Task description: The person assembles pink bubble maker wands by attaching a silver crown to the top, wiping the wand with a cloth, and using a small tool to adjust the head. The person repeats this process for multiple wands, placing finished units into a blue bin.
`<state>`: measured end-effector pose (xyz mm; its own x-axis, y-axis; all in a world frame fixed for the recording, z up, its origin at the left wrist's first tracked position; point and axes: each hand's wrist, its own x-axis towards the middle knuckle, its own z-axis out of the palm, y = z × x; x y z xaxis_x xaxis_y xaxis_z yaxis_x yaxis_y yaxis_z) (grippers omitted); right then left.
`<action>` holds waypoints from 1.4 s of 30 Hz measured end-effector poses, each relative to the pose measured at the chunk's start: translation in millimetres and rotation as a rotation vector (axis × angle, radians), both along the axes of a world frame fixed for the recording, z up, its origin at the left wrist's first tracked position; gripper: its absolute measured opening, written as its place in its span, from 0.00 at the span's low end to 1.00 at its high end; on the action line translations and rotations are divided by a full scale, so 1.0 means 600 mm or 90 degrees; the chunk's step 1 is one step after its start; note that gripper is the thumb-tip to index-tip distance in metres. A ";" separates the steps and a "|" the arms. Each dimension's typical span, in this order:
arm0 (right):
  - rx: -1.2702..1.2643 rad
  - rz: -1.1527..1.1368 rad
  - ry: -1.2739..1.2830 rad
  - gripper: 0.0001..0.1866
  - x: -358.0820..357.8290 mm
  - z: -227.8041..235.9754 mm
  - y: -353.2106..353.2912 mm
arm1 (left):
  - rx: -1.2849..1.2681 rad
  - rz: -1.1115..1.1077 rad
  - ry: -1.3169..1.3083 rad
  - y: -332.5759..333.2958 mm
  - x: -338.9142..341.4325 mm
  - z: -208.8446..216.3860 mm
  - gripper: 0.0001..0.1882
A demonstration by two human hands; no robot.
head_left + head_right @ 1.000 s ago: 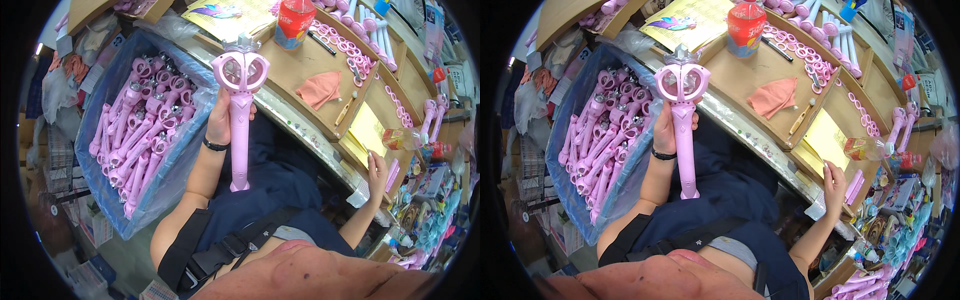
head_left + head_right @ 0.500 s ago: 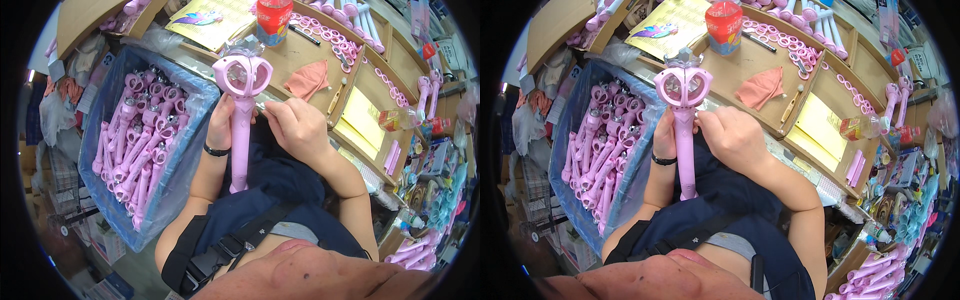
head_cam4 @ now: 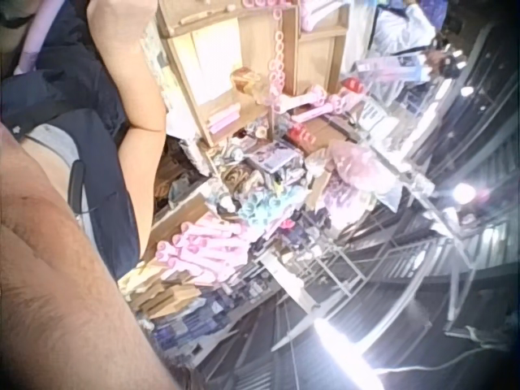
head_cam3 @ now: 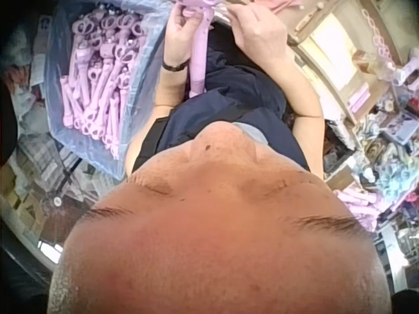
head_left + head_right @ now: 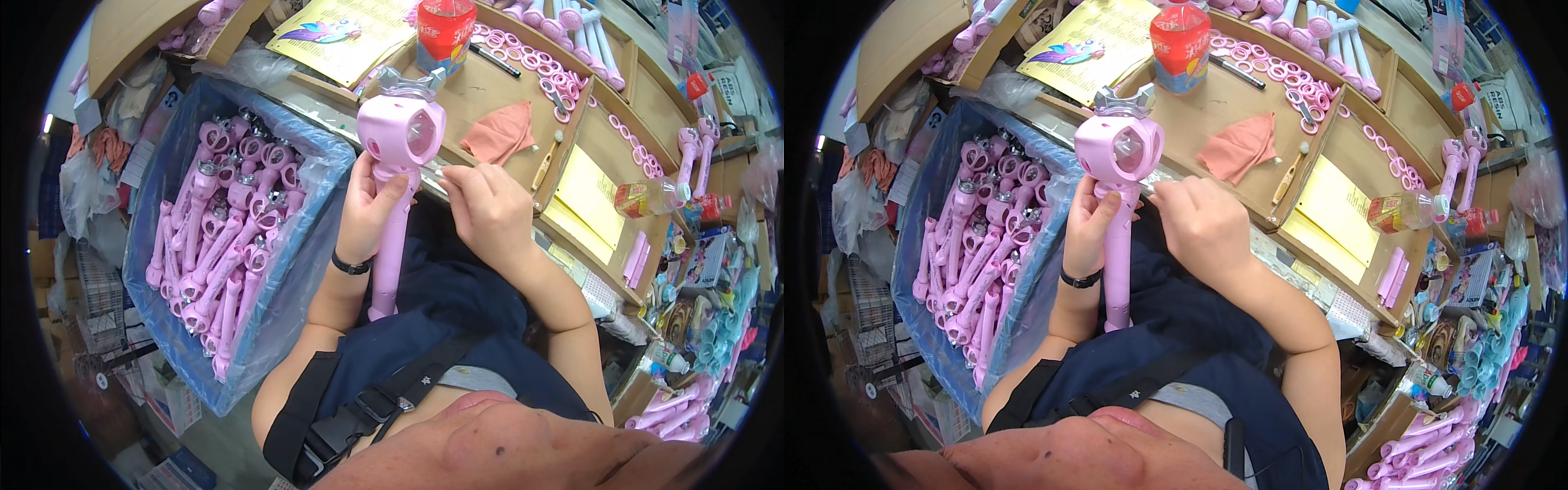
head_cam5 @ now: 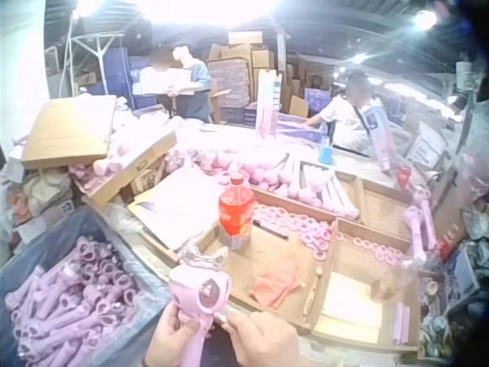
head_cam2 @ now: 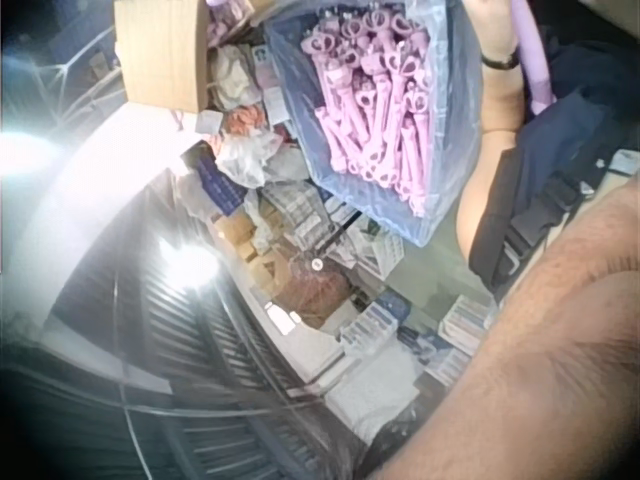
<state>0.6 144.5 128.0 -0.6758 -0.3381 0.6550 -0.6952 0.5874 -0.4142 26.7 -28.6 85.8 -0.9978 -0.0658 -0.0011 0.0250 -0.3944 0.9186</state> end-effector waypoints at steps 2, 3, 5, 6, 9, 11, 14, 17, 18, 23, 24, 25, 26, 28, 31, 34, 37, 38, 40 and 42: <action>-0.065 0.016 -0.091 0.05 -0.002 -0.008 0.004 | -0.020 -0.002 0.002 0.001 0.001 0.000 0.26; -0.099 0.026 -0.173 0.05 -0.003 -0.013 0.008 | -0.028 -0.002 0.008 0.002 0.002 -0.001 0.26; -0.182 0.032 -0.316 0.07 -0.007 -0.026 0.014 | -0.041 0.002 0.013 0.003 0.000 -0.005 0.28; -0.185 0.028 -0.356 0.08 -0.009 -0.033 0.017 | -0.046 0.003 0.019 0.005 -0.002 -0.008 0.29; -0.263 0.046 -0.541 0.11 -0.023 -0.056 0.023 | -0.181 0.073 0.123 0.010 -0.007 -0.019 0.33; -0.365 0.089 -0.798 0.13 -0.033 -0.067 0.028 | -0.300 0.087 0.141 0.012 -0.007 -0.027 0.35; -0.506 0.096 -0.989 0.15 -0.034 -0.072 0.028 | -0.318 0.065 0.161 0.009 -0.009 -0.035 0.36; -0.294 0.026 -0.487 0.11 -0.009 -0.065 0.016 | -0.163 -0.002 0.136 -0.003 -0.021 -0.037 0.36; -0.187 -0.011 -0.273 0.10 0.003 -0.061 0.010 | -0.100 -0.011 0.095 -0.007 -0.023 -0.035 0.34; -0.032 -0.044 -0.015 0.09 0.024 -0.034 0.006 | 0.063 -0.052 -0.001 -0.017 -0.023 -0.024 0.31; -0.023 -0.037 -0.002 0.09 0.022 -0.031 0.005 | 0.079 -0.068 -0.002 -0.018 -0.022 -0.022 0.31; -0.021 -0.036 0.007 0.09 0.020 -0.029 0.004 | 0.081 -0.077 -0.002 -0.017 -0.020 -0.020 0.31; -0.017 -0.033 0.016 0.09 0.017 -0.027 0.003 | 0.083 -0.085 -0.002 -0.016 -0.019 -0.019 0.31; -0.008 -0.037 0.023 0.09 0.016 -0.026 0.003 | 0.082 -0.089 0.001 -0.014 -0.018 -0.017 0.31; -0.005 -0.040 0.022 0.08 0.020 -0.026 0.004 | 0.073 -0.082 0.003 -0.012 -0.017 -0.013 0.32; -0.002 -0.044 0.028 0.08 0.025 -0.027 0.004 | 0.073 -0.082 -0.002 -0.009 -0.014 -0.008 0.32; -0.002 -0.047 0.033 0.08 0.023 -0.026 0.005 | 0.072 -0.096 -0.005 -0.003 -0.011 -0.001 0.32; 0.004 -0.040 0.029 0.08 0.022 -0.026 0.005 | 0.065 -0.098 -0.003 0.000 -0.009 0.001 0.32; -0.035 -0.028 -0.027 0.07 0.018 -0.025 0.010 | 0.035 -0.103 0.003 0.003 -0.007 0.004 0.33; -0.075 -0.015 -0.112 0.07 0.015 -0.026 0.015 | -0.009 -0.110 0.023 0.004 -0.006 0.003 0.35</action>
<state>9.6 153.5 112.5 -0.7899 -0.2487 0.5605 -0.5928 0.5439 -0.5940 23.4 -26.0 87.7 -0.9937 0.1064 0.0354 -0.0081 -0.3827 0.9238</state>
